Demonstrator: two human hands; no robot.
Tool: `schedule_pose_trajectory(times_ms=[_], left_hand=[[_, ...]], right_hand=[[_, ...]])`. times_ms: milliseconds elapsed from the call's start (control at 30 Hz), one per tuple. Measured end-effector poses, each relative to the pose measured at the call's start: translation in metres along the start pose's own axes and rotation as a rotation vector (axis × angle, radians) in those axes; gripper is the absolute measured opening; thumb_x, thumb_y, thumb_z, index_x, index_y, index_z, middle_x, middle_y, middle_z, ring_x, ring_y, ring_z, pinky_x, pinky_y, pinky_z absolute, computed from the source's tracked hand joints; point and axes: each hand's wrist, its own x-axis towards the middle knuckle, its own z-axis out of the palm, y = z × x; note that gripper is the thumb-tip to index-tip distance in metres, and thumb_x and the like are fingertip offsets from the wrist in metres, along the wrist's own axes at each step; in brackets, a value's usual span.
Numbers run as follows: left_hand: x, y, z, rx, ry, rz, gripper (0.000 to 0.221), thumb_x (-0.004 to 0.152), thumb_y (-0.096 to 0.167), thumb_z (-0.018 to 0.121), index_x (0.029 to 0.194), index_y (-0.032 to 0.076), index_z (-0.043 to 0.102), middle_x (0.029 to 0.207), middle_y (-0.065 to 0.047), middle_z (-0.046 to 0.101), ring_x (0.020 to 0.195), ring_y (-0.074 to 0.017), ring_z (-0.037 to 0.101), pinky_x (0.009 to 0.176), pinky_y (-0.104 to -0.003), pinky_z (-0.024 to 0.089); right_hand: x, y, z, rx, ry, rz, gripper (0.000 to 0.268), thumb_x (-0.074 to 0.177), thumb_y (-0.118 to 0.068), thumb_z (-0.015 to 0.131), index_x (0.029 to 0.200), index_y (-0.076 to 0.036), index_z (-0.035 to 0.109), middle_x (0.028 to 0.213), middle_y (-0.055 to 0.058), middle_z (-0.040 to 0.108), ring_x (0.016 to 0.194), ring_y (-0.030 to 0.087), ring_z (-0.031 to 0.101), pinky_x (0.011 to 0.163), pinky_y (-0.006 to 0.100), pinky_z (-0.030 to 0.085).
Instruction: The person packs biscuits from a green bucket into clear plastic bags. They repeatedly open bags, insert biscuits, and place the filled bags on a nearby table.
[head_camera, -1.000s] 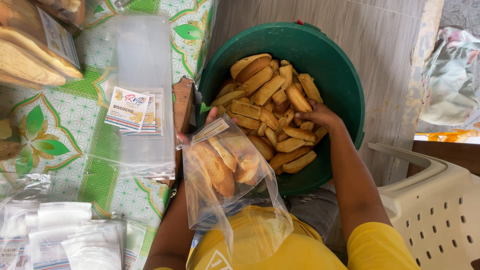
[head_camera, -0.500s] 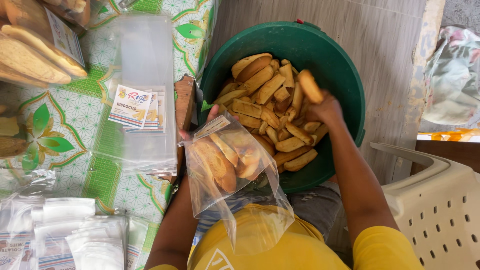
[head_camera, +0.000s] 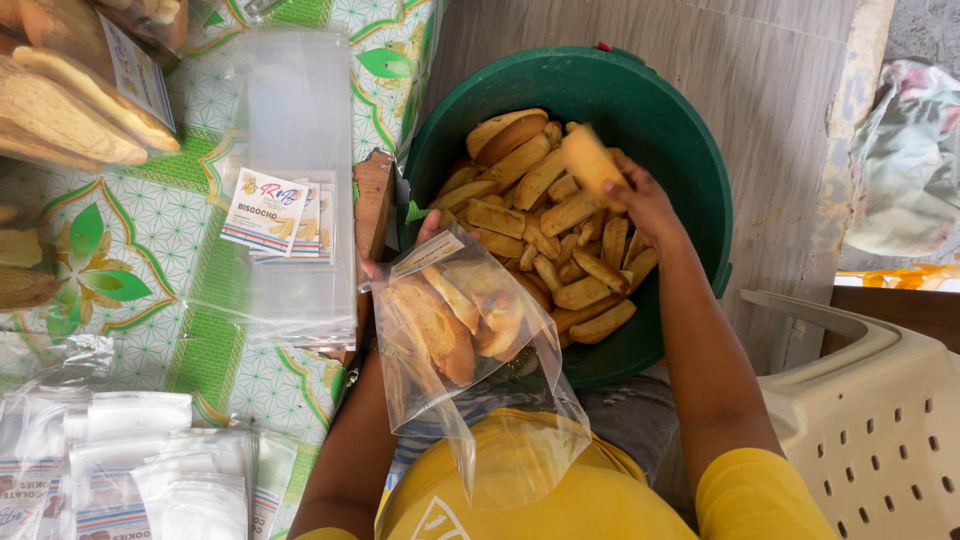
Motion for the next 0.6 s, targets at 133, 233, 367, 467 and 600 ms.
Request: schedule_pose_trajectory(times_ms=[133, 233, 367, 467, 600], left_hand=[[0.001, -0.002, -0.006, -0.072, -0.043, 0.022, 0.118, 0.079, 0.088, 0.058, 0.168, 0.017, 0.029, 0.158, -0.036, 0.038, 0.141, -0.0466, 0.048, 0.115, -0.061, 0.045], [0.002, 0.000, -0.009, -0.166, -0.137, -0.016, 0.118, 0.080, 0.086, 0.058, 0.171, 0.015, 0.030, 0.160, -0.034, 0.041, 0.143, -0.0471, 0.048, 0.117, -0.062, 0.045], [0.000, 0.004, -0.010, -0.038, -0.056, -0.012, 0.117, 0.079, 0.087, 0.060, 0.168, 0.016, 0.029, 0.159, -0.035, 0.041, 0.142, -0.0455, 0.047, 0.117, -0.059, 0.042], [0.000, 0.007, -0.011, 0.103, -0.003, 0.017, 0.121, 0.080, 0.087, 0.062, 0.170, 0.014, 0.026, 0.159, -0.028, 0.042, 0.143, -0.0403, 0.047, 0.121, -0.054, 0.040], [0.005, 0.013, -0.008, 0.291, 0.037, 0.055, 0.122, 0.080, 0.084, 0.063, 0.170, 0.014, 0.022, 0.162, -0.019, 0.041, 0.146, -0.0338, 0.045, 0.124, -0.048, 0.036]], right_hand=[[0.004, 0.011, 0.010, -0.767, -0.102, -0.010, 0.052, 0.090, -0.033, 0.076, 0.138, -0.020, 0.064, 0.153, 0.014, 0.043, 0.139, 0.032, 0.045, 0.115, 0.043, 0.037], [0.005, 0.016, 0.018, -0.803, -0.258, -0.150, 0.047, 0.088, -0.034, 0.081, 0.129, -0.014, 0.068, 0.156, 0.016, 0.035, 0.142, 0.036, 0.035, 0.115, 0.045, 0.032], [-0.004, 0.007, 0.010, -0.861, -0.227, -0.077, 0.059, 0.083, -0.042, 0.080, 0.132, -0.014, 0.063, 0.140, 0.014, 0.053, 0.132, 0.032, 0.052, 0.113, 0.043, 0.040], [-0.033, -0.002, -0.003, -0.871, -0.107, -0.149, 0.060, 0.082, -0.042, 0.079, 0.132, -0.013, 0.065, 0.137, 0.015, 0.057, 0.129, 0.031, 0.056, 0.112, 0.042, 0.044], [-0.109, 0.002, -0.002, -0.843, -0.288, -0.077, 0.063, 0.080, -0.040, 0.077, 0.137, -0.015, 0.065, 0.133, 0.011, 0.066, 0.121, 0.026, 0.064, 0.108, 0.038, 0.050]])
